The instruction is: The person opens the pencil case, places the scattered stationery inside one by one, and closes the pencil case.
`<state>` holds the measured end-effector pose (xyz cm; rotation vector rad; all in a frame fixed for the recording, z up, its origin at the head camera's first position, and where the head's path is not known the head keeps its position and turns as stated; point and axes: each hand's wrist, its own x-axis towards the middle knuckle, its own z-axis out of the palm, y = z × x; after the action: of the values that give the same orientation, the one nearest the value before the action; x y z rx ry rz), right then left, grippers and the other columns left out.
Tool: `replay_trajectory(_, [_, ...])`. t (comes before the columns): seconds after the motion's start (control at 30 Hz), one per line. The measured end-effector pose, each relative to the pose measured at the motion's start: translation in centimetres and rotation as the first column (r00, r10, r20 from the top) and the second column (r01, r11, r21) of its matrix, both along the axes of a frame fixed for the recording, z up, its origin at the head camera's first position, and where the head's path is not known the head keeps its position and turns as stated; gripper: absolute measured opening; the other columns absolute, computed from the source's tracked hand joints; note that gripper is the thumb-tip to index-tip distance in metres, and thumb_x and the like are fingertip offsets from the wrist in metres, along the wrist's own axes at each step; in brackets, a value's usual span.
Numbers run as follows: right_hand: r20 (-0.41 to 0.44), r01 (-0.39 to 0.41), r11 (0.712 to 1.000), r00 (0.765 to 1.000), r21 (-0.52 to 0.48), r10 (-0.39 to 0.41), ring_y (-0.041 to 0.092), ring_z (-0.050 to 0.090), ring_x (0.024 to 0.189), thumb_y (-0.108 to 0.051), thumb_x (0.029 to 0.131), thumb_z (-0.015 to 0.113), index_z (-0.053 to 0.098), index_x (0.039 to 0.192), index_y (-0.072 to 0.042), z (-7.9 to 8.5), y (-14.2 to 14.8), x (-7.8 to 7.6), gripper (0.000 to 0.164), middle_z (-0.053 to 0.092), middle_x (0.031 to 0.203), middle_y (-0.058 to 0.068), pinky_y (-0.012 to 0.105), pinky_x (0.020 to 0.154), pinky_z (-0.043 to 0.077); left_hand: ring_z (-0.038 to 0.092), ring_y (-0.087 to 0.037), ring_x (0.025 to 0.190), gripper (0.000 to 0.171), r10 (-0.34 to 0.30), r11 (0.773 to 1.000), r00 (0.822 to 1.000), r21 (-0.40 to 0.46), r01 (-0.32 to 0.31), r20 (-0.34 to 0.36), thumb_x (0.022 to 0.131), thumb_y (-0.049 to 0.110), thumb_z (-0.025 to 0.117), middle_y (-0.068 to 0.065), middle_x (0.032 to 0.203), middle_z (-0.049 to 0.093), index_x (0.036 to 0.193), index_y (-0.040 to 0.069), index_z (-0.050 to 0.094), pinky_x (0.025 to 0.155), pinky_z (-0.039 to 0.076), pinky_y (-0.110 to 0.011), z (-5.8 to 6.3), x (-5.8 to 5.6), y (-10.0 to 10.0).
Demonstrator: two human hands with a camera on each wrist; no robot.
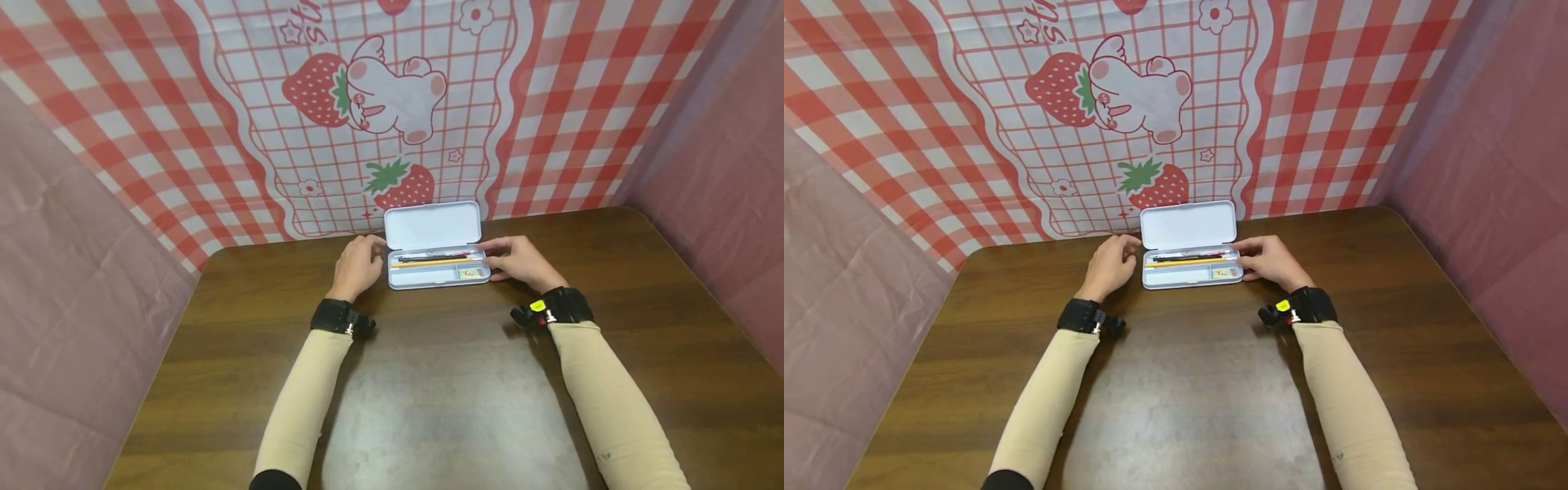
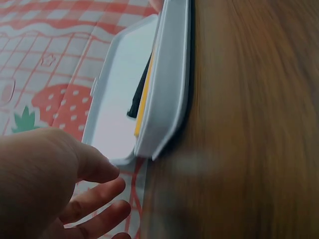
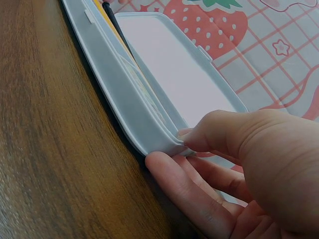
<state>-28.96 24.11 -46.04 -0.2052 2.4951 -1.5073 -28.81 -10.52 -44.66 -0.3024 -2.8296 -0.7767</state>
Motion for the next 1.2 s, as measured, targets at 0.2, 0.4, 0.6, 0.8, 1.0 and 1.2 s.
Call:
replay_trajectory(0.2, [0.0,0.003,1.0,1.0,0.007,-0.003,0.026,0.064,0.092,-0.012,0.094,0.068,0.063,0.134,-0.006,0.0,-0.1,0.1,0.041,0.056,0.135,0.024,0.027,0.065,0.063,0.06,-0.023,0.101,0.036,-0.056,0.998,0.996,0.023,0.054,0.072,0.09,0.013,0.063,-0.007,0.109,0.067,0.126,0.012,0.065,0.087,0.054,-0.044,-0.2,0.1,-1.2])
replay_trajectory(0.4, [0.015,0.006,1.0,1.0,-0.022,-0.006,0.024,0.065,0.089,-0.011,0.093,0.069,0.064,0.133,-0.006,0.0,-0.1,0.1,0.041,0.057,0.133,0.024,0.028,0.064,0.063,0.062,-0.027,0.11,0.048,-0.147,0.988,0.972,0.072,0.136,0.184,0.091,0.017,0.066,-0.012,0.118,0.069,0.136,0.006,0.058,0.099,0.052,-0.046,-0.2,0.0,-1.5])
replay_trajectory(0.6, [0.009,0.0,1.0,1.0,-0.016,0.0,0.024,0.065,0.088,-0.011,0.093,0.069,0.064,0.133,-0.006,0.1,-0.1,0.1,0.041,0.057,0.134,0.024,0.027,0.064,0.063,0.059,-0.029,0.118,0.062,-0.276,0.961,0.926,0.104,0.258,0.257,0.085,0.016,0.071,-0.015,0.125,0.067,0.141,0.0,0.051,0.107,0.047,-0.045,-0.4,0.0,-1.6])
replay_trajectory(0.8, [0.005,0.001,1.0,1.0,-0.022,-0.001,0.022,0.066,0.086,-0.009,0.093,0.068,0.064,0.133,-0.005,-0.1,0.0,-0.2,0.04,0.058,0.132,0.025,0.027,0.063,0.063,0.051,-0.028,0.121,0.077,-0.324,0.946,0.901,0.098,0.309,0.287,0.077,0.022,0.079,-0.013,0.127,0.061,0.145,0.002,0.048,0.109,0.043,-0.043,-0.8,0.1,-1.7])
replay_trajectory(1.0, [0.003,-0.006,1.0,1.0,0.004,0.006,0.027,0.065,0.091,-0.012,0.093,0.069,0.063,0.134,-0.006,-0.2,0.1,-0.2,0.042,0.055,0.135,0.024,0.027,0.065,0.063,0.051,-0.025,0.118,0.083,-0.293,0.956,0.92,0.103,0.276,0.262,0.072,0.03,0.086,-0.009,0.126,0.061,0.144,0.008,0.05,0.106,0.04,-0.046,-1.7,0.0,-1.6])
replay_trajectory(1.2, [0.004,-0.004,1.0,1.0,-0.002,0.004,0.024,0.066,0.086,-0.011,0.093,0.069,0.063,0.134,-0.006,-0.3,0.1,-0.2,0.042,0.056,0.134,0.024,0.028,0.063,0.063,0.05,-0.023,0.118,0.086,-0.229,0.971,0.942,0.132,0.202,0.247,0.07,0.035,0.087,-0.005,0.125,0.061,0.144,0.012,0.05,0.099,0.034,-0.049,-2.6,0.1,-1.1])
